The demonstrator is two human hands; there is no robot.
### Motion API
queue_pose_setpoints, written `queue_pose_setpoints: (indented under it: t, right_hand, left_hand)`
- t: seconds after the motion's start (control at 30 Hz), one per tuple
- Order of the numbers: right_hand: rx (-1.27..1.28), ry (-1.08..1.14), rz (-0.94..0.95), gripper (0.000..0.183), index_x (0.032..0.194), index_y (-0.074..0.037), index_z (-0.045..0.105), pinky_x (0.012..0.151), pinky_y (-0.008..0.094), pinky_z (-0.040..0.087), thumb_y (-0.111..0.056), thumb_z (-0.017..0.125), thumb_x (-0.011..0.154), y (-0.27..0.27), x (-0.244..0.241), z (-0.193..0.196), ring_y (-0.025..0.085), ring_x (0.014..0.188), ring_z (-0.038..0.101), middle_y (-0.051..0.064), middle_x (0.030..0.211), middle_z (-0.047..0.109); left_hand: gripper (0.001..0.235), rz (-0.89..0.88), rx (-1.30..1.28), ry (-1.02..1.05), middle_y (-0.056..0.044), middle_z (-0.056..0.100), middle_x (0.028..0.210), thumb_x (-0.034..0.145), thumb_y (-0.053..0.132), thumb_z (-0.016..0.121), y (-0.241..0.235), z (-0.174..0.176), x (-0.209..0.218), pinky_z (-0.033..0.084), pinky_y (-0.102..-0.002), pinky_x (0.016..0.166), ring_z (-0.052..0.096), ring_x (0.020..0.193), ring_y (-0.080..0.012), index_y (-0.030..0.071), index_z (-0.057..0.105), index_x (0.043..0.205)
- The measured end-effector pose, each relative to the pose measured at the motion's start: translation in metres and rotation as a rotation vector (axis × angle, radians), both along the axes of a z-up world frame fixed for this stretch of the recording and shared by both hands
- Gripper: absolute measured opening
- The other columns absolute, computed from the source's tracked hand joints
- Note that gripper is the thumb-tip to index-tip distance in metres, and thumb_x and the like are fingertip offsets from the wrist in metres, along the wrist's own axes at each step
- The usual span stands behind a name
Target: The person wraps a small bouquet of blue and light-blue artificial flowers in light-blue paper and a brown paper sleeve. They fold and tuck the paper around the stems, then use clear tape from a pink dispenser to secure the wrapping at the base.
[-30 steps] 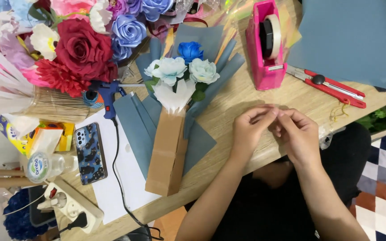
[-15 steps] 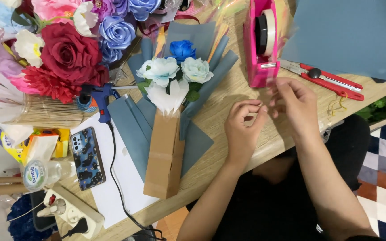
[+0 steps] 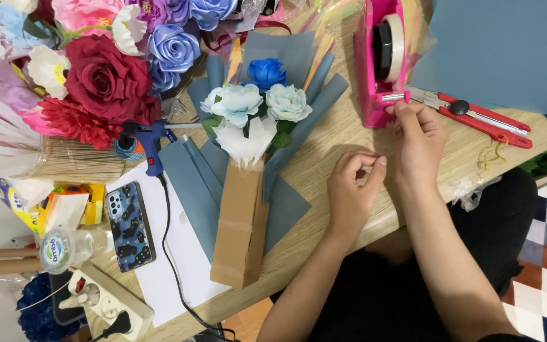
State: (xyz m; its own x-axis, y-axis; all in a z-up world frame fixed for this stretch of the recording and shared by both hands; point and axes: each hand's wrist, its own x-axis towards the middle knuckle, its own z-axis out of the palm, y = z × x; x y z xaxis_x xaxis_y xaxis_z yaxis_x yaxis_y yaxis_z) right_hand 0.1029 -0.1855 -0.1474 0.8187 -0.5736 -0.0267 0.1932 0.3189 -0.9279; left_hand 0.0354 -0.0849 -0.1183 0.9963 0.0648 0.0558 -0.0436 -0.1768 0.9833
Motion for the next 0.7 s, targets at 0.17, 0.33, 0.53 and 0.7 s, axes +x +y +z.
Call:
queue_pose_setpoints:
  t: [0.17,0.33,0.53,0.7]
  right_hand:
    - [0.019,-0.009,-0.071,0.016,0.081,-0.009,0.065,0.064,0.016,0.040,-0.009,0.069,0.097,0.012,0.002,-0.002,0.004,0.066,0.052,0.003,0.077,0.066]
    - [0.034,0.002,-0.132,0.016,0.080,-0.011,0.065,0.064,0.017,0.044,-0.011,0.071,0.095,0.016,0.002,-0.008,0.005,0.066,0.055,0.002,0.077,0.066]
    - [0.024,-0.001,-0.160,0.018,0.079,-0.011,0.064,0.064,0.019,0.045,-0.012,0.071,0.095,0.024,0.000,0.002,0.006,0.066,0.054,0.002,0.074,0.063]
    - [0.002,0.016,-0.178,0.017,0.078,-0.013,0.063,0.065,0.019,0.043,-0.014,0.070,0.094,0.029,-0.004,0.011,0.007,0.066,0.053,0.001,0.070,0.058]
  left_hand:
    - [0.015,0.019,0.021,-0.021,-0.008,0.070,0.099,0.095,0.020,0.070,0.000,-0.001,0.000,0.058,-0.032,0.078,0.070,0.095,-0.0252,0.007,0.069,0.088]
    - [0.015,0.048,0.055,-0.054,-0.009,0.069,0.098,0.095,0.018,0.069,0.005,0.006,-0.003,0.059,-0.030,0.077,0.070,0.093,-0.0257,0.005,0.066,0.088]
    - [0.015,0.042,0.128,-0.108,-0.007,0.069,0.094,0.095,0.018,0.068,0.010,0.002,-0.003,0.060,-0.031,0.075,0.071,0.089,-0.0247,0.006,0.066,0.087]
    - [0.013,0.049,0.219,-0.194,-0.005,0.068,0.091,0.097,0.018,0.067,0.009,-0.007,-0.004,0.061,-0.031,0.073,0.072,0.088,-0.0231,0.008,0.066,0.088]
